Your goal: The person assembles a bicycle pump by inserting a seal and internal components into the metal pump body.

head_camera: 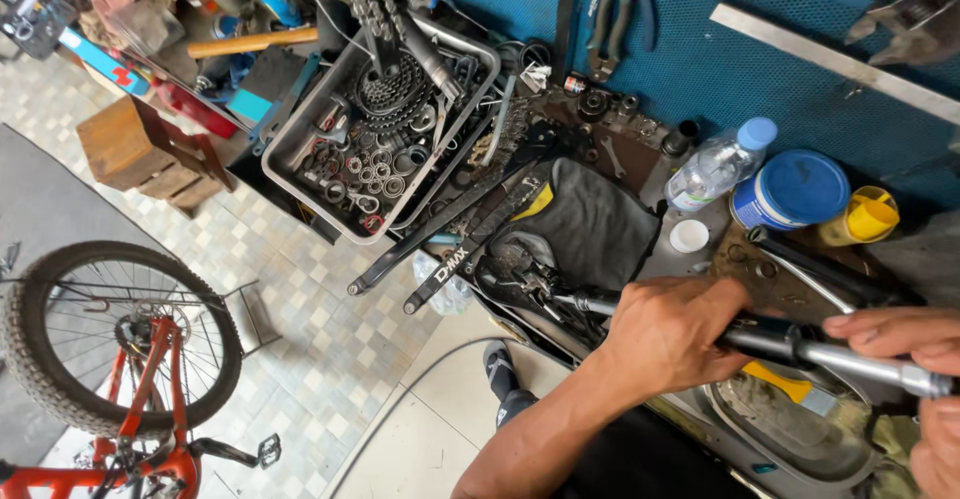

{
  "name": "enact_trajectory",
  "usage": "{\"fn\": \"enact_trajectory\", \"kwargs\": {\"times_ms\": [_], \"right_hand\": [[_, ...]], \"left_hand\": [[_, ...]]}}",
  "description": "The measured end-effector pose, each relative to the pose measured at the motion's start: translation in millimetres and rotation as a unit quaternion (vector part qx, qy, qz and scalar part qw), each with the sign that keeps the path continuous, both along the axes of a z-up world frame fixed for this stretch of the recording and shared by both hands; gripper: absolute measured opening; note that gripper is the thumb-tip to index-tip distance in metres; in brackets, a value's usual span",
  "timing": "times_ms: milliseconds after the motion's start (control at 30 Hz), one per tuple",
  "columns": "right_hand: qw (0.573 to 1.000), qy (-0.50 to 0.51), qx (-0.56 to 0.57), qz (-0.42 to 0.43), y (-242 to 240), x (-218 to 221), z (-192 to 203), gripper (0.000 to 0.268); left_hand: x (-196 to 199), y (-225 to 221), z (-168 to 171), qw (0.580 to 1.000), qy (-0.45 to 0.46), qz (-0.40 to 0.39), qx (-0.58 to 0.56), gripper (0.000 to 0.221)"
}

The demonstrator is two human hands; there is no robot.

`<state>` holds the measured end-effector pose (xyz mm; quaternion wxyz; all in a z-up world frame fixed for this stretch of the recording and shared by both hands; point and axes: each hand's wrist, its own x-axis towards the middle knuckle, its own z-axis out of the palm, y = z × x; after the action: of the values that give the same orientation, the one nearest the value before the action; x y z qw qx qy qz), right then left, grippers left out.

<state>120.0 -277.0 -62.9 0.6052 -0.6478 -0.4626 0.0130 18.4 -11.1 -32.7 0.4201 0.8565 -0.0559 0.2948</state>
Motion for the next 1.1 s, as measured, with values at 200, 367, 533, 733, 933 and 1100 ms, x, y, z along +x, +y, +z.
{"fn": "enact_trajectory", "kwargs": {"times_ms": [200,367,533,733,933,1100], "right_hand": [[0.981,0.131,0.122,-0.076,5.4,-10.5,-45.0,0.049],[0.995,0.054,0.077,-0.028,-6.7,1.0,-59.9,0.063],[0.998,0.041,0.045,-0.028,-10.8,-1.7,-48.8,0.063],[0.989,0.117,0.078,-0.053,-3.1,-19.7,-33.2,0.037],[0.992,0.099,0.078,-0.033,8.8,-29.3,-12.3,0.031],[0.990,0.102,0.098,-0.016,30.6,-45.2,25.6,0.024]], "left_hand": [[3.3,11.8,-16.2,1.000,0.010,-0.011,0.006,0.025],[-1.2,17.8,-26.5,1.000,-0.025,-0.012,-0.008,0.022],[-1.0,22.0,-32.3,1.000,-0.024,0.005,-0.001,0.025],[0.1,27.3,-36.1,0.999,-0.036,0.006,0.005,0.022],[-3.1,23.3,-42.8,0.999,-0.042,0.022,0.009,0.026],[-5.4,27.5,-49.0,0.999,-0.050,0.003,0.004,0.028]]}}
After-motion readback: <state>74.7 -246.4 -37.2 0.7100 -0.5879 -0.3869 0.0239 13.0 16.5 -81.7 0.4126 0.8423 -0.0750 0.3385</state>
